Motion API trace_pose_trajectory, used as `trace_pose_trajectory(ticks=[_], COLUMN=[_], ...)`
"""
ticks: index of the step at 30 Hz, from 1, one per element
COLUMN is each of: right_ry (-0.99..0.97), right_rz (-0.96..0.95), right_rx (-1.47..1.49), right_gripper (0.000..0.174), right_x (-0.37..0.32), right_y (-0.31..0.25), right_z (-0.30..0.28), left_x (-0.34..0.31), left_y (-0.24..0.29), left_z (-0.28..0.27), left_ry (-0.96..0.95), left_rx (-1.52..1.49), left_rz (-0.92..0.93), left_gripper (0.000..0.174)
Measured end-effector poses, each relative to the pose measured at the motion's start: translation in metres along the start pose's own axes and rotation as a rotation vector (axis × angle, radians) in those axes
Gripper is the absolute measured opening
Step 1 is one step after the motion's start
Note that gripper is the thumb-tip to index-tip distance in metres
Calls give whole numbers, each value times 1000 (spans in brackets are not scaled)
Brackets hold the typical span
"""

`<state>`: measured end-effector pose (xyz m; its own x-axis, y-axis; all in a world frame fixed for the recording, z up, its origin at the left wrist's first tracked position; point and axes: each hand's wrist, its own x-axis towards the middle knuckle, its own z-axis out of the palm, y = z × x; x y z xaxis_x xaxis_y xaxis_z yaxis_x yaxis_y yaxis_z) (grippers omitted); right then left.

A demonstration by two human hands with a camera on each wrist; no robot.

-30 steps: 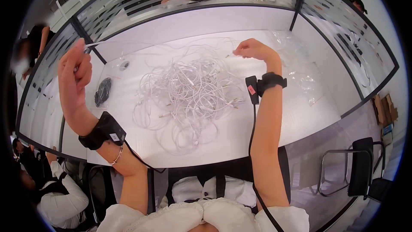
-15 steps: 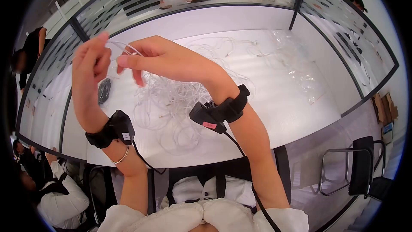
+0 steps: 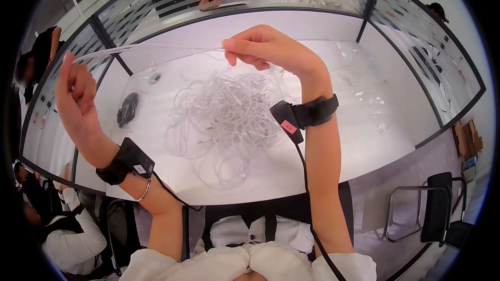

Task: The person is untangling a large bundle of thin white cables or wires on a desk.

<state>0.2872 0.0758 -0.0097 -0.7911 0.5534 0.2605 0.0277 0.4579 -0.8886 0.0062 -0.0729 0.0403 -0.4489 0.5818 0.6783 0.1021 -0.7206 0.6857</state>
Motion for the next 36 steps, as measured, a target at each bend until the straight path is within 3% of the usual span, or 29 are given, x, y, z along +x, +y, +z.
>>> trace_pose_trajectory(ticks=[4,8,12,22,25,31,36], right_ry=[118,346,374,318,442,460,432], right_rz=[4,-16,-29,3,0,-246,-349], right_rx=[-18,50,129,-109,64,789,1009], right_gripper=[41,40,38,40,40,34,29], right_x=[-10,-16,-23,-41,-35,-32,-43], right_y=[5,9,14,21,28,55,69], right_z=[-18,-26,-38,-51,-51,-76,-95], left_x=[-1,1,-1,6,2,7,17], left_y=[8,7,5,-4,0,-19,-58], left_z=[-5,-6,0,-19,-2,0,3], left_ry=[95,29,14,28,81,-157,-387], left_rx=[-16,-15,-28,-159,-75,103,291], left_rz=[9,12,-36,-24,-48,-146,-331], left_gripper=[49,49,49,40,45,46,45])
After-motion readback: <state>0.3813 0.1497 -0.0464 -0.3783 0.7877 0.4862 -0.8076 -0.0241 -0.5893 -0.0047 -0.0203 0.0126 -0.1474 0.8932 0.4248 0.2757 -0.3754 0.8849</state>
